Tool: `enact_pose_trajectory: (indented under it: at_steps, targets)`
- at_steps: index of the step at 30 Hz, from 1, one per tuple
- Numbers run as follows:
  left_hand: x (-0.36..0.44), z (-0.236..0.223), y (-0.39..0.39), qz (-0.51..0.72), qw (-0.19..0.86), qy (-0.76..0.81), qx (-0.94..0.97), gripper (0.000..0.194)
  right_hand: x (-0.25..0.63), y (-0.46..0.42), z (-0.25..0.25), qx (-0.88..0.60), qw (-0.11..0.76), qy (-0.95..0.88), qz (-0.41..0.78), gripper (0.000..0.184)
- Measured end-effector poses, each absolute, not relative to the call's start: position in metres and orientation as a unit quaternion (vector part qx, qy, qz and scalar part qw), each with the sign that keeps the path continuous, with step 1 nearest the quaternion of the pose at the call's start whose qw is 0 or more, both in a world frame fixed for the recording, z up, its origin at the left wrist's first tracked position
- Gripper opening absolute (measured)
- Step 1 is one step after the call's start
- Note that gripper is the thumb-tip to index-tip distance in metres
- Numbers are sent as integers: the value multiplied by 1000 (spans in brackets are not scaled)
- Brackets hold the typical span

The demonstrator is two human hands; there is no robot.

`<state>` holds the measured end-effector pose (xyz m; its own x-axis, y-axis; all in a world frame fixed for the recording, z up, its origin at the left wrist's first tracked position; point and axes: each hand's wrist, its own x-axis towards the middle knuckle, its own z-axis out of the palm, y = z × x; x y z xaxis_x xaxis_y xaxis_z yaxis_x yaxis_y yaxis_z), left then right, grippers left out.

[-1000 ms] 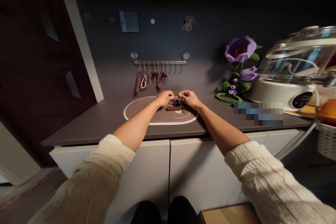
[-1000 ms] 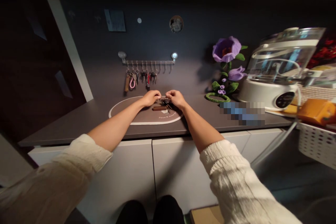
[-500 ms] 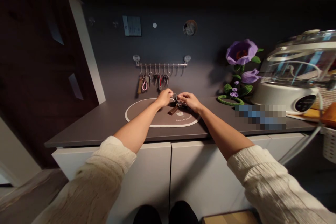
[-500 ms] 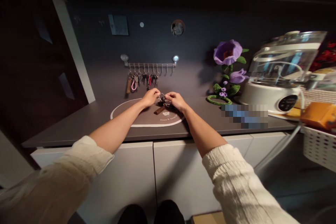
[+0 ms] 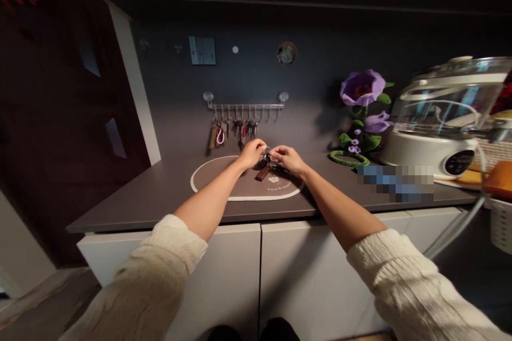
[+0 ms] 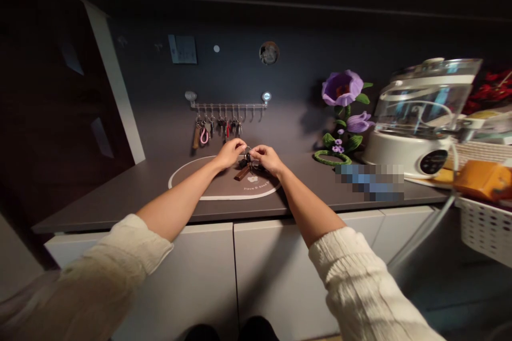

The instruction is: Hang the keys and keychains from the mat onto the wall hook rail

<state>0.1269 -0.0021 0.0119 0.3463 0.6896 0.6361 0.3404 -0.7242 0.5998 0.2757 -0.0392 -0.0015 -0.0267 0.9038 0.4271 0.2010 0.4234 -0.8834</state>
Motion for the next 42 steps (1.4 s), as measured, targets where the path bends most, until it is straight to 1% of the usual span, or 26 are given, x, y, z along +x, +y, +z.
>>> enact_pose_trajectory:
  at_steps: [7, 12, 21, 29, 34, 38, 42]
  targets:
    - [129, 13, -3, 488, 208, 311, 789, 10, 274, -40, -1, -407, 567, -638, 325, 29]
    - [128, 13, -1, 508, 216, 304, 776, 12, 275, -40, 1, -421, 578, -628, 307, 27]
    - [127, 11, 7, 528, 230, 339, 744, 13, 280, -32, 0, -387, 620, -609, 309, 31]
    - [128, 10, 8, 535, 235, 354, 731, 12, 281, -33, 15, -364, 635, -582, 353, 37]
    - [128, 9, 11, 534, 230, 383, 718, 13, 280, -24, 27, -359, 641, -576, 358, 39]
    - [127, 6, 14, 532, 222, 416, 703, 14, 277, -15, 42, -377, 644, -569, 345, 35]
    - [127, 2, 18, 530, 212, 432, 698, 14, 270, -7, 61, -395, 656, -550, 333, 27]
